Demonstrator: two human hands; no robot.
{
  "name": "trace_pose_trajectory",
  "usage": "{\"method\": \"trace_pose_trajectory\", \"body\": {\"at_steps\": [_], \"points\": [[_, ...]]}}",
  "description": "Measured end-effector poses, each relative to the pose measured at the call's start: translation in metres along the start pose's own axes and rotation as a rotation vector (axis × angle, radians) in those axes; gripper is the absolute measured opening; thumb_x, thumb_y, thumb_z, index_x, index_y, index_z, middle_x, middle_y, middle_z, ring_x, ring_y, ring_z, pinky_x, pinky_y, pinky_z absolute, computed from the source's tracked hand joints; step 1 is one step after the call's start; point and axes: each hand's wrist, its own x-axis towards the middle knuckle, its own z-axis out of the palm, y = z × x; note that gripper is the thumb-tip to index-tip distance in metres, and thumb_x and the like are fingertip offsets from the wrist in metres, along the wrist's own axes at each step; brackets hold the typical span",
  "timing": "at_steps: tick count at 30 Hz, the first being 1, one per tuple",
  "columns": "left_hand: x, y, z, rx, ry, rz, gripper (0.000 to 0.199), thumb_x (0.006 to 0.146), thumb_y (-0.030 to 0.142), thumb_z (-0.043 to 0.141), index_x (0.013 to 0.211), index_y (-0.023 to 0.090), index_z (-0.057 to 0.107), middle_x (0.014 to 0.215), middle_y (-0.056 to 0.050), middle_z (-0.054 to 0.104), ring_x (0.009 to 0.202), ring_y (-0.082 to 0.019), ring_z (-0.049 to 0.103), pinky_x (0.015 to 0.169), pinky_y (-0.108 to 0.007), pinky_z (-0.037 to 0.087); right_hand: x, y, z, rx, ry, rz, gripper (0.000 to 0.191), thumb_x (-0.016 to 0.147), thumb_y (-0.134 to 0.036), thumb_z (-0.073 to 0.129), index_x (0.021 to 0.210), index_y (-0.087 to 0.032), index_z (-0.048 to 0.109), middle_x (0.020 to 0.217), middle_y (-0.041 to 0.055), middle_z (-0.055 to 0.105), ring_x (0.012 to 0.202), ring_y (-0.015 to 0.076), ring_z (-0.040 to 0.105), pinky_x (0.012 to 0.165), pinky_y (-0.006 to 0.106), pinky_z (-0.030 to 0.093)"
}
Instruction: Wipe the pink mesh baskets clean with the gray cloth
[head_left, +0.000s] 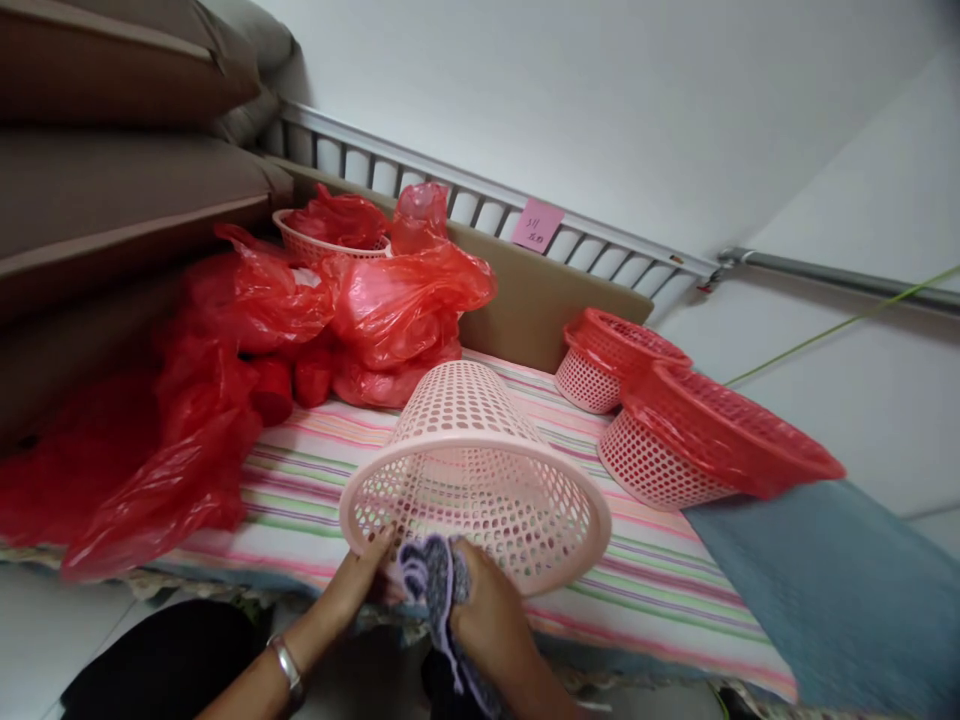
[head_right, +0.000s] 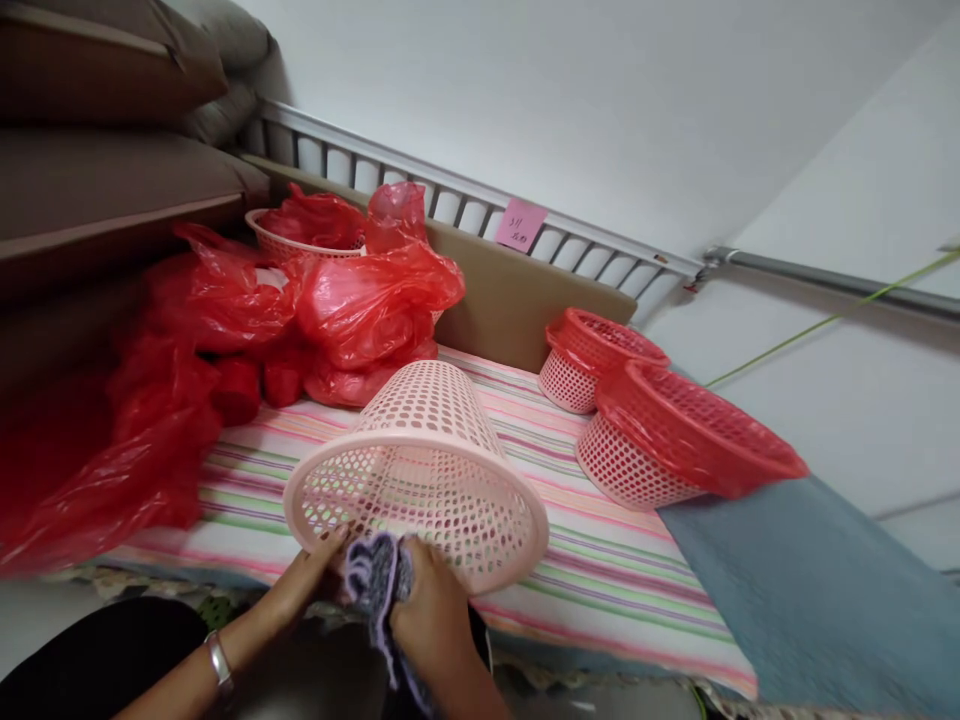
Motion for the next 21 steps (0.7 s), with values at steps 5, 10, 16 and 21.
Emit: {"method": "trace_pose_trajectory", "body": {"at_steps": [5,10,16,21], "points": [[0.005,-0.007,-0.002,0.068,0.019,-0.074,0.072,0.072,0.074,0.043,0.107,0.014,0.059,0.066,-0.007,0.073,0.058,-0.026,0.069,0.06,-0.037,0.055,0.041,-0.01,0.018,-0.111,0.058,-0.047,0.047,0.063,-0.013,0.051,0.108,-0.025,0.055,0.103,0.0055,0.061,0.094,0.0225,0.057,0.079,0.028,0.041],[0.004,-0.009,-0.003,0.136,0.016,-0.106,0.077,0.075,0.075,0.035,0.096,0.007,0.064,0.053,-0.011,0.071,0.056,-0.027,0.069,0.059,-0.036,0.054,0.122,-0.009,0.026,-0.213,0.137,-0.008,0.042,0.075,-0.016,0.048,0.116,-0.021,0.054,0.102,0.0094,0.063,0.092,0.0234,0.058,0.079,0.031,0.042],[-0.001,0.002,0.001,0.141,0.009,-0.133,0.077,0.078,0.072,0.033,0.107,0.006,0.06,0.054,-0.01,0.071,0.056,-0.026,0.069,0.061,-0.037,0.054,0.205,-0.002,0.02,-0.151,0.188,0.02,0.035,0.087,-0.029,0.041,0.119,-0.026,0.055,0.114,0.0045,0.061,0.11,0.0224,0.051,0.093,0.035,0.038],[-0.001,0.039,-0.018,0.329,0.117,0.168,0.053,0.076,0.051,0.059,0.115,0.016,0.06,0.11,-0.01,0.07,0.109,-0.029,0.059,0.098,-0.04,0.042,0.212,0.002,0.027,-0.163,0.203,0.021,0.034,0.088,-0.032,0.041,0.118,-0.025,0.056,0.116,0.0045,0.061,0.116,0.0225,0.048,0.097,0.036,0.035]]}}
